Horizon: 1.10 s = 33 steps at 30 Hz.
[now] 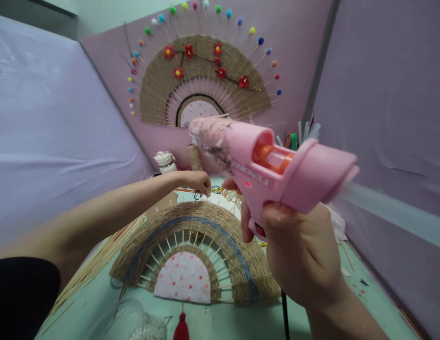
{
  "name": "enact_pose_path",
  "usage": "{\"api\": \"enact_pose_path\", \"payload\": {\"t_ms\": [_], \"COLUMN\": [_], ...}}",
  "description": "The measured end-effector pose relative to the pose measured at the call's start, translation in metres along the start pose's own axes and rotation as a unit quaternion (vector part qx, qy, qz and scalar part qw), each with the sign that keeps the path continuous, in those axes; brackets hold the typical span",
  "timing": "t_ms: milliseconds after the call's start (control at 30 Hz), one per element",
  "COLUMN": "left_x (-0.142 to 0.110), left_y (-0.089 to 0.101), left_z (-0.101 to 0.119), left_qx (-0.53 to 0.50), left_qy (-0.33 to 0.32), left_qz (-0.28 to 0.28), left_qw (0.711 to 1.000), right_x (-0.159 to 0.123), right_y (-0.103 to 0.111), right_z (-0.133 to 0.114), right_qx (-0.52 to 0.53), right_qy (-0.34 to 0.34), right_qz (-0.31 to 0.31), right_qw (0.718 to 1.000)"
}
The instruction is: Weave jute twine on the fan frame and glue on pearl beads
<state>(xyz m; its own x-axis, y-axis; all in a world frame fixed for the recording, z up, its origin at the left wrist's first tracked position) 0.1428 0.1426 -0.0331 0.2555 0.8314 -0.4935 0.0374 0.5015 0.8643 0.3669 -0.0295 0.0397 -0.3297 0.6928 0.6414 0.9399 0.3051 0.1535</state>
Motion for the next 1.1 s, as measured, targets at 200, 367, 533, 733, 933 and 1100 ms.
{"api": "enact_pose_path", "payload": {"t_ms": [200,367,533,733,933,1100], "left_x": [0.001,-0.001,-0.004,-0.008,-0.010,-0.011], "left_y": [-0.001,0.000,0.001,0.002,0.003,0.004], "left_z": [-0.001,0.000,0.002,0.004,0.004,0.003], "left_qx": [-0.002,-0.010,-0.018,-0.032,-0.051,-0.072], "left_qy": [0.003,0.002,0.001,0.006,0.009,0.017], "left_qz": [0.000,0.004,0.009,0.015,0.011,0.014], "left_qw": [1.000,1.000,1.000,0.999,0.999,0.997], "right_x": [0.007,0.022,0.022,0.013,0.014,0.006], "right_y": [0.009,0.017,0.014,0.012,0.014,0.004], "right_z": [0.000,0.002,-0.001,-0.003,0.000,-0.004], "right_qx": [0.012,0.037,0.051,0.030,0.022,-0.028], "right_qy": [-0.009,-0.050,-0.053,-0.028,-0.023,0.025], "right_qz": [-0.048,-0.147,-0.161,-0.105,-0.085,-0.029], "right_qw": [0.999,0.987,0.984,0.994,0.996,0.999]}}
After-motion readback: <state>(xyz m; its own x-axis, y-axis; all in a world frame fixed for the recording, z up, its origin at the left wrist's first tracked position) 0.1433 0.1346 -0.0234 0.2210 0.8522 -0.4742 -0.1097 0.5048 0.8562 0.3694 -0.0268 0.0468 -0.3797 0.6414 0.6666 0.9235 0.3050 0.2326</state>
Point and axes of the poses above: each hand's wrist, its own x-axis towards the middle knuckle, its own y-axis out of the back of the hand, z = x × y, the point moved 4 cm from there along x, towards the middle knuckle, and after that the axes turned 8 degrees about y, right-handed, at the moved point
